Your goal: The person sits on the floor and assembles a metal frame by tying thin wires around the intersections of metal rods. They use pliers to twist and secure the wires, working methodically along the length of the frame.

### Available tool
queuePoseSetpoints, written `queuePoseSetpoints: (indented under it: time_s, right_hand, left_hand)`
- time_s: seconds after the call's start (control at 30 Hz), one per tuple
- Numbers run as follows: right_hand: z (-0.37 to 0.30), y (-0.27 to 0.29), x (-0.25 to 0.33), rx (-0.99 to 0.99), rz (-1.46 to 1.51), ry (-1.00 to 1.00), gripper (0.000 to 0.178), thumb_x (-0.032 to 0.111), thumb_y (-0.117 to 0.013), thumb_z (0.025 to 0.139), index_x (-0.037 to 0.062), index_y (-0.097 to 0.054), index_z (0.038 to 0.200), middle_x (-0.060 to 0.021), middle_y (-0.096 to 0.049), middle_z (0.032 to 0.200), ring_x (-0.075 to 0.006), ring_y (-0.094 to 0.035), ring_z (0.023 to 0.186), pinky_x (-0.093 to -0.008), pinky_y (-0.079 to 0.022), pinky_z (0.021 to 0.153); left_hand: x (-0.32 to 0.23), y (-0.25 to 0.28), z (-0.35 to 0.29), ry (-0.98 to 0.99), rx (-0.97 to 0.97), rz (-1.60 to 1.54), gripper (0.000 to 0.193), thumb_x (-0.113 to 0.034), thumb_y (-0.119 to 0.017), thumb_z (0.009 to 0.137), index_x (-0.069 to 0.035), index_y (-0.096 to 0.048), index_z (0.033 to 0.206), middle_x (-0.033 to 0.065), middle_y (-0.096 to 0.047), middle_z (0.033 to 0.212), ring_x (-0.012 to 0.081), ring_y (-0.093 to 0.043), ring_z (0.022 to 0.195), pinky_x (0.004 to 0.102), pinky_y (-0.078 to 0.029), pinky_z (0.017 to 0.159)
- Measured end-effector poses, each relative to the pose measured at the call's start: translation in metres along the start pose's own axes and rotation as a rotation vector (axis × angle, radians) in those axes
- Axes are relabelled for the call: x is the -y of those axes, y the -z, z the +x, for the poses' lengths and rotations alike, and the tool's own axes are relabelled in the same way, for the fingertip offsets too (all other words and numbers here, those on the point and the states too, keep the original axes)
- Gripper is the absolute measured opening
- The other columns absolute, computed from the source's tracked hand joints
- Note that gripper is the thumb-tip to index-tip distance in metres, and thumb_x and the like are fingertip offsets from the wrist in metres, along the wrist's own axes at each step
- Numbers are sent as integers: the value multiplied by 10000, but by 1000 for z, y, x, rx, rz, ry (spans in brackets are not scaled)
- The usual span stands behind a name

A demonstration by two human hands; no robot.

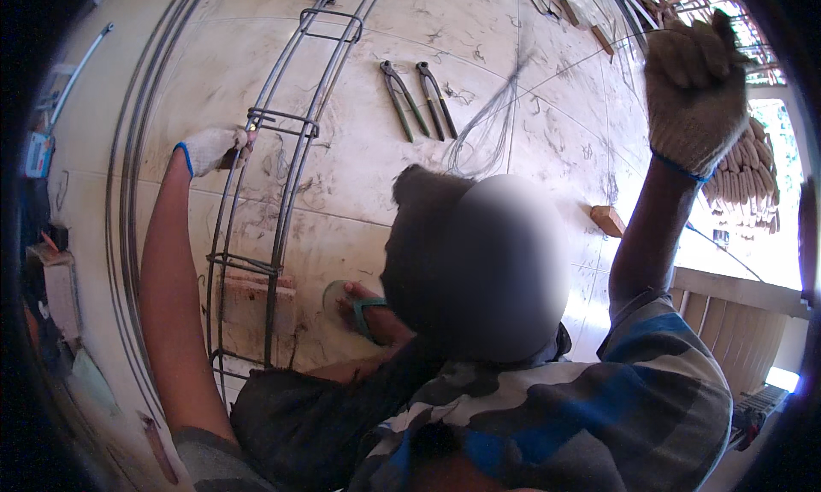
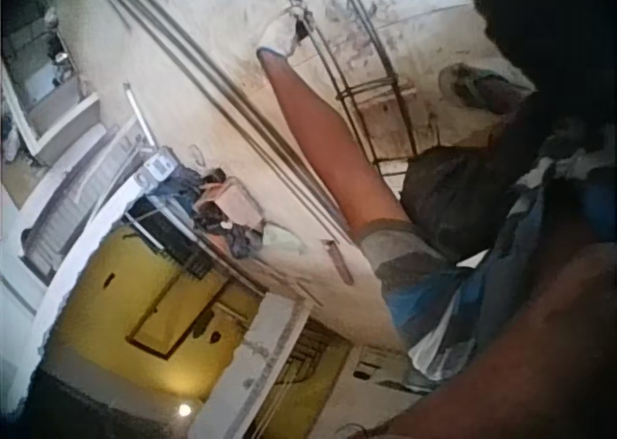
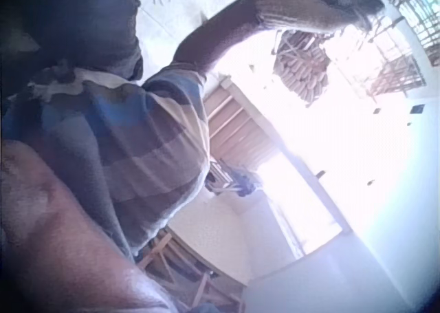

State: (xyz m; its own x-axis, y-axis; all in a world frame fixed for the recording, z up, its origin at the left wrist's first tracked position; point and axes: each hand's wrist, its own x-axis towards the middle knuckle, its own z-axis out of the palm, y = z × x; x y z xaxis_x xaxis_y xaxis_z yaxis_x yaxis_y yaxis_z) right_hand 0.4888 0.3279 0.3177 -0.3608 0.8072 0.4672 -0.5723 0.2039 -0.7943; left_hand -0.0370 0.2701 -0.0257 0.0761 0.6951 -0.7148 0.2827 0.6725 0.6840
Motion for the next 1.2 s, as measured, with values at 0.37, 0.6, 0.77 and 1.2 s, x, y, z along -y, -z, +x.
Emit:
queuePoseSetpoints:
  time_s: [0.37, 0.6, 0.77, 1.2]
  right_hand:
    - [-340, 150, -145, 251, -1140, -939, 465, 301, -667, 966, -13, -637, 1308, -176, -728, 1227, -290, -678, 1171, -383, -501, 1038]
    - [-435, 211, -67, 634, -1199, -1475, 448, 378, -578, 969, 18, -691, 1209, -205, -742, 1132, -362, -702, 1087, -448, -531, 963]
    - [-503, 287, 90, 452, -991, -2688, 273, 397, -634, 978, 159, -765, 947, -3, -737, 851, -131, -648, 679, -380, -539, 635]
    - [-67, 122, -101, 153, -1581, -752, 344, 267, -563, 952, -12, -763, 931, -190, -749, 847, -269, -736, 764, -399, -564, 734]
  left_hand:
    - [-27, -24, -16, 11, -83, -48, 202, -266, -704, 1015, -77, -666, 956, 3, -627, 781, 127, -617, 677, 293, -564, 644]
    - [-14, -13, -11, 16, -42, -34, 196, -270, -665, 1038, -81, -674, 987, -7, -633, 790, 123, -606, 675, 294, -558, 646]
    - [-9, -11, -2, -28, 18, -147, 123, -197, -660, 1017, -77, -682, 1007, -7, -636, 800, 124, -611, 688, 306, -561, 662]
    - [-3, 19, 10, -337, -571, 441, 446, -337, -646, 1031, 9, -621, 1313, 53, -686, 949, 156, -651, 810, 313, -547, 788]
